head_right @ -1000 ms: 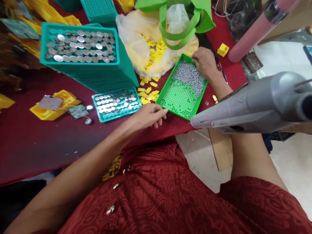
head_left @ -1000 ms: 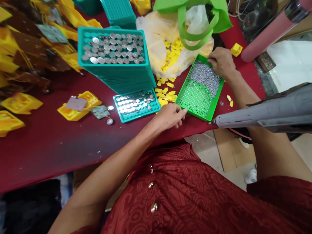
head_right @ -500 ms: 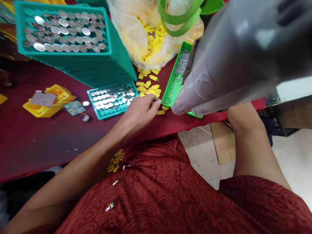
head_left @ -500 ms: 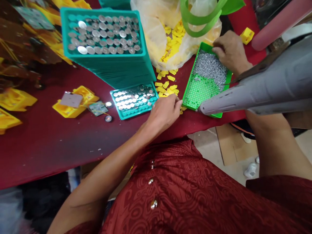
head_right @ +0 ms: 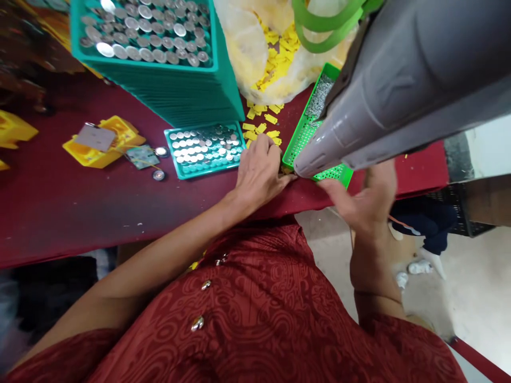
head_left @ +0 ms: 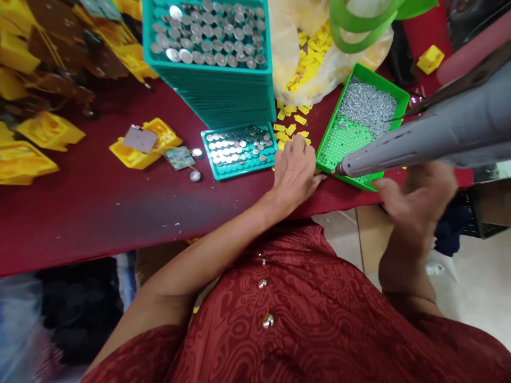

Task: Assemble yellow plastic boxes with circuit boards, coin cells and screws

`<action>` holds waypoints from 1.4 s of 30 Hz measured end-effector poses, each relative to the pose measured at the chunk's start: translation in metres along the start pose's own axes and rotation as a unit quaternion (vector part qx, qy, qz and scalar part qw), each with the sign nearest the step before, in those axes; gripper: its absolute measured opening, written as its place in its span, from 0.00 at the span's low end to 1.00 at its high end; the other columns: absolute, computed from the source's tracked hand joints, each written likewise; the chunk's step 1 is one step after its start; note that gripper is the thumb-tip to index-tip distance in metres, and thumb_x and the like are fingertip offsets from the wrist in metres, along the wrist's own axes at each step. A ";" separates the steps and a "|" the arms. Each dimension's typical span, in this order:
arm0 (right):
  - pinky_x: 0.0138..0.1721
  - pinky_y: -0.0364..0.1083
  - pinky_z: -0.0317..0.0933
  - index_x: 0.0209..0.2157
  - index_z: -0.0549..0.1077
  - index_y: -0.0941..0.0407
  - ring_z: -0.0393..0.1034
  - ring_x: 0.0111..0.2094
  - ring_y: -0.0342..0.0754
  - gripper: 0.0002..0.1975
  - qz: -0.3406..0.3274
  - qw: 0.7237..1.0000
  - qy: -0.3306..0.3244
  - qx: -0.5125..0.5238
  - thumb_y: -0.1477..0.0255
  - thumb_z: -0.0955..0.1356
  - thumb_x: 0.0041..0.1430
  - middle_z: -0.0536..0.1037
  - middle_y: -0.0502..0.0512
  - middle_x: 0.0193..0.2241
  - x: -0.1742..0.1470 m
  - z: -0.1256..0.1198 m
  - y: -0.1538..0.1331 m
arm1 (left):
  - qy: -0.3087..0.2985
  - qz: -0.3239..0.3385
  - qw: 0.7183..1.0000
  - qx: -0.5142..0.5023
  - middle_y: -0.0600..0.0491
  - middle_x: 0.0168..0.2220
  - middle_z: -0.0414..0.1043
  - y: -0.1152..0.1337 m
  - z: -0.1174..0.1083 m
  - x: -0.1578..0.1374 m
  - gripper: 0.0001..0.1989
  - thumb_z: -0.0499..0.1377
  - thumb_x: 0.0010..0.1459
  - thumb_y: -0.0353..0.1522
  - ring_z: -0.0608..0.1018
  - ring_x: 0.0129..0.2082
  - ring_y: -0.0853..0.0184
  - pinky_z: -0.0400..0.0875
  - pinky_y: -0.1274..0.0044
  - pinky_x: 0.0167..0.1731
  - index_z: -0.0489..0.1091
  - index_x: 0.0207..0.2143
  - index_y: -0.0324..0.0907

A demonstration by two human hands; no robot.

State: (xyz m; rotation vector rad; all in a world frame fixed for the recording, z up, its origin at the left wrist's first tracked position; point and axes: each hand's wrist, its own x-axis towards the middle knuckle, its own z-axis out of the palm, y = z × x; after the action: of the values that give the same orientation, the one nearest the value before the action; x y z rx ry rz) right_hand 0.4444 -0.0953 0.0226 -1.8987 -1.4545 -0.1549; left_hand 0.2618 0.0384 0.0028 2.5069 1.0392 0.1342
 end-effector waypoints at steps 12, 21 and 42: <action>0.71 0.71 0.60 0.58 0.71 0.53 0.69 0.65 0.66 0.28 0.013 0.991 -0.126 -0.043 0.56 0.75 0.62 0.76 0.68 0.59 -0.013 0.042 -0.011 | 0.046 -0.015 0.999 -0.002 0.39 0.54 0.75 -0.025 -0.001 0.002 0.04 0.68 0.63 0.30 0.75 0.58 0.43 0.75 0.55 0.56 0.79 0.38 0.38; 0.36 0.48 0.68 0.40 0.77 0.54 0.73 0.33 0.48 0.07 0.035 0.998 0.042 0.005 0.67 0.74 0.63 0.77 0.52 0.32 -0.035 0.014 -0.038 | 0.208 0.000 0.975 -0.084 0.50 0.44 0.78 -0.100 -0.027 -0.052 0.08 0.67 0.60 0.24 0.81 0.45 0.59 0.77 0.68 0.47 0.79 0.40 0.44; 0.52 0.58 0.70 0.44 0.79 0.58 0.73 0.47 0.58 0.10 -0.215 0.944 -0.236 0.084 0.74 0.65 0.71 0.80 0.66 0.44 0.068 0.224 -0.197 | 0.208 -0.204 0.957 -0.005 0.34 0.65 0.75 -0.242 -0.064 -0.098 0.36 0.72 0.57 0.36 0.77 0.65 0.44 0.69 0.54 0.67 0.68 0.65 0.36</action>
State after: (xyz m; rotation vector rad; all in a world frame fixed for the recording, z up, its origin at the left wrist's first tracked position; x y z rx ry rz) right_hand 0.2232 0.1127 -0.0136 -1.5155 -2.1219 0.2345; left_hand 0.0172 0.1453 -0.0331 2.2433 1.6917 0.5565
